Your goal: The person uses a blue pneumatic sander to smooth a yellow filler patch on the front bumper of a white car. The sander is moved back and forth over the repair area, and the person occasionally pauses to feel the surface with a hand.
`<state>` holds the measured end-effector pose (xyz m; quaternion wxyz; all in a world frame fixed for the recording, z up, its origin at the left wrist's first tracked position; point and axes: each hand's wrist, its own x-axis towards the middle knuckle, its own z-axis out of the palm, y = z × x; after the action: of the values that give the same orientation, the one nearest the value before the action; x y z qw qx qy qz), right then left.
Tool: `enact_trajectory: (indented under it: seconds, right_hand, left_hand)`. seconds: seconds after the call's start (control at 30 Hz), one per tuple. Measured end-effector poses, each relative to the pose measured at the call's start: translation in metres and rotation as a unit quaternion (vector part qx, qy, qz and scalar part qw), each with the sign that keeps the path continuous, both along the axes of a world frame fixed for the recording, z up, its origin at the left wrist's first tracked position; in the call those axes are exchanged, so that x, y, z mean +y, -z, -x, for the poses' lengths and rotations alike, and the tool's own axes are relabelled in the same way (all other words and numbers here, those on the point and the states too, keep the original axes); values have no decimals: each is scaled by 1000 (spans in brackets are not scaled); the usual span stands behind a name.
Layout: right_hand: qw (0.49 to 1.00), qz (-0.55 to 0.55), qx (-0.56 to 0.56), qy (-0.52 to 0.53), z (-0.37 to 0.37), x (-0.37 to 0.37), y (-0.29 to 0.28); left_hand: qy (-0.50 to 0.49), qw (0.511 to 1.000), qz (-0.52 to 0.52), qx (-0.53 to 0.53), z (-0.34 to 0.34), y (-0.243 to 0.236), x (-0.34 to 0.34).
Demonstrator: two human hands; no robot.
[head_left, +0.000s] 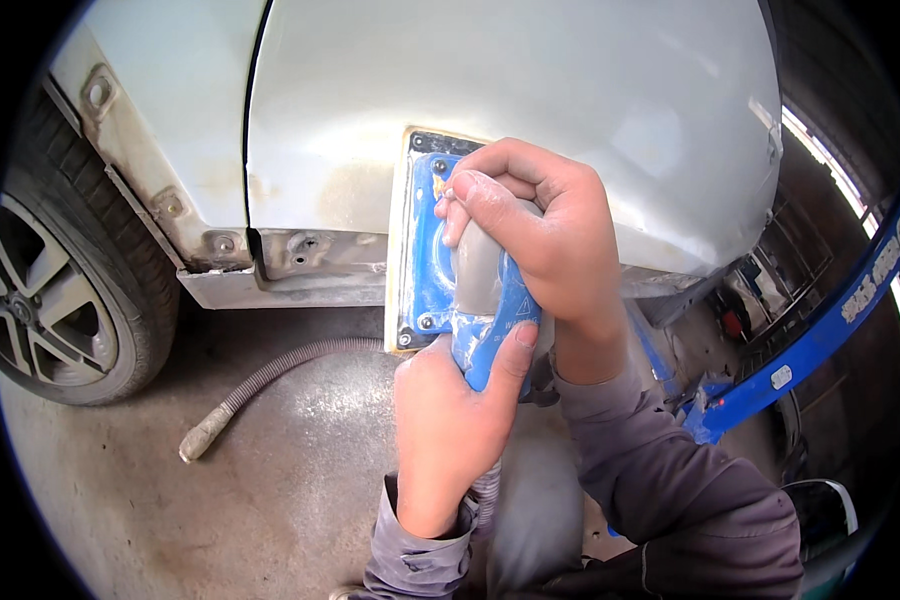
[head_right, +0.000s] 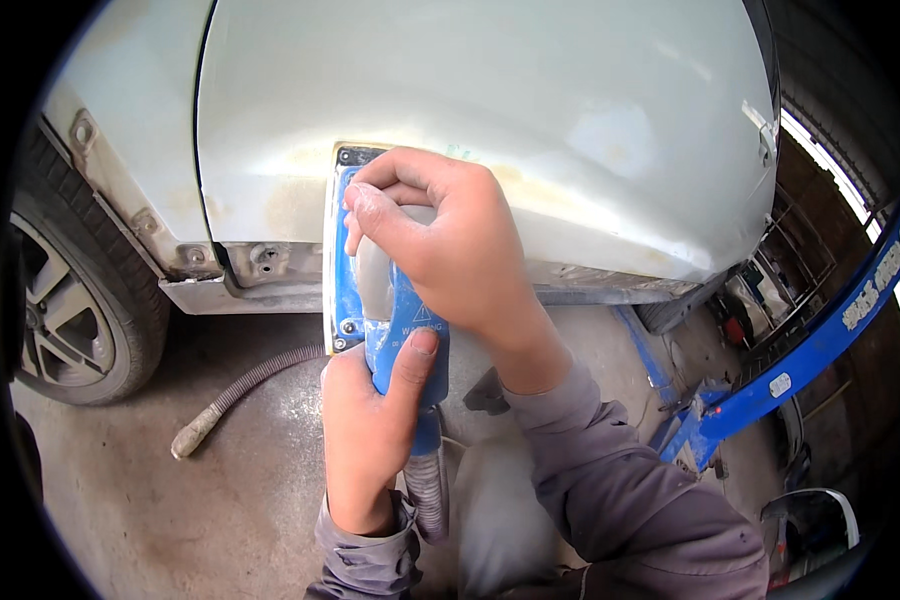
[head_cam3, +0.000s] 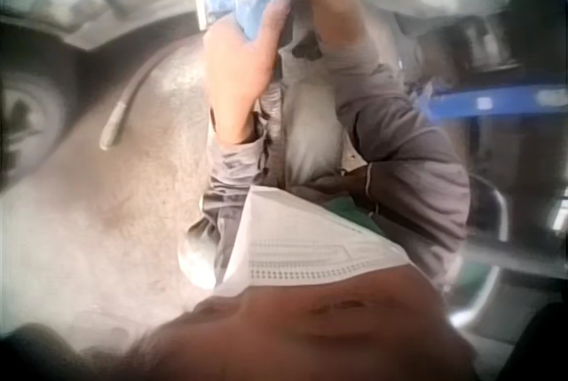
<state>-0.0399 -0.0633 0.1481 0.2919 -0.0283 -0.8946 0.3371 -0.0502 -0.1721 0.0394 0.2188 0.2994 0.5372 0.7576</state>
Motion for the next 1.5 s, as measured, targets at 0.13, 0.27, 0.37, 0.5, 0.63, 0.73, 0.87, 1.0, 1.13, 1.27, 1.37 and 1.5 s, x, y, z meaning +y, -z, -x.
enact_trajectory:
  seconds: [0.13,0.27,0.37,0.5,0.63,0.73,0.87,1.0,1.13,1.27,1.37,1.5]
  right_hand:
    - [999,26,-1,-38,7,-4,-1]
    - [1000,24,1,-12,4,-4,1]
    - [999,32,3,-7,0,1,3]
    - [999,25,-11,-26,5,-11,1]
    - [1000,28,-6,-1,-3,-3,0]
    - [1000,28,-1,0,-7,0,0]
    - [998,38,-18,-53,12,-17,3]
    - [1000,25,0,-13,-3,-3,3]
    - [999,36,-9,-3,-14,5,2]
    - [998,-1,-37,-45,-2,-4,-3]
    - [998,12,-34,-45,-1,-3,-2]
    - [999,21,-10,-32,-7,6,0]
  left_hand:
    - [-1,1000,-23,-17,2,1,-3]
    - [4,1000,7,-13,1,-2,-4]
    - [-2,1000,22,6,-1,-1,-3]
    - [7,999,-16,-34,0,3,-7]
    - [7,1000,4,-14,-2,0,-4]
    - [21,1000,8,-20,-6,-3,-2]
    - [-44,996,-16,-72,-5,6,-13]
    - [7,999,-6,-35,-11,4,-1]
    - [19,1000,10,-19,-20,5,8]
    - [-7,996,-32,-79,-23,3,2]
    - [-16,996,-35,-79,-24,3,3]
    - [12,998,-9,-61,-24,-2,5]
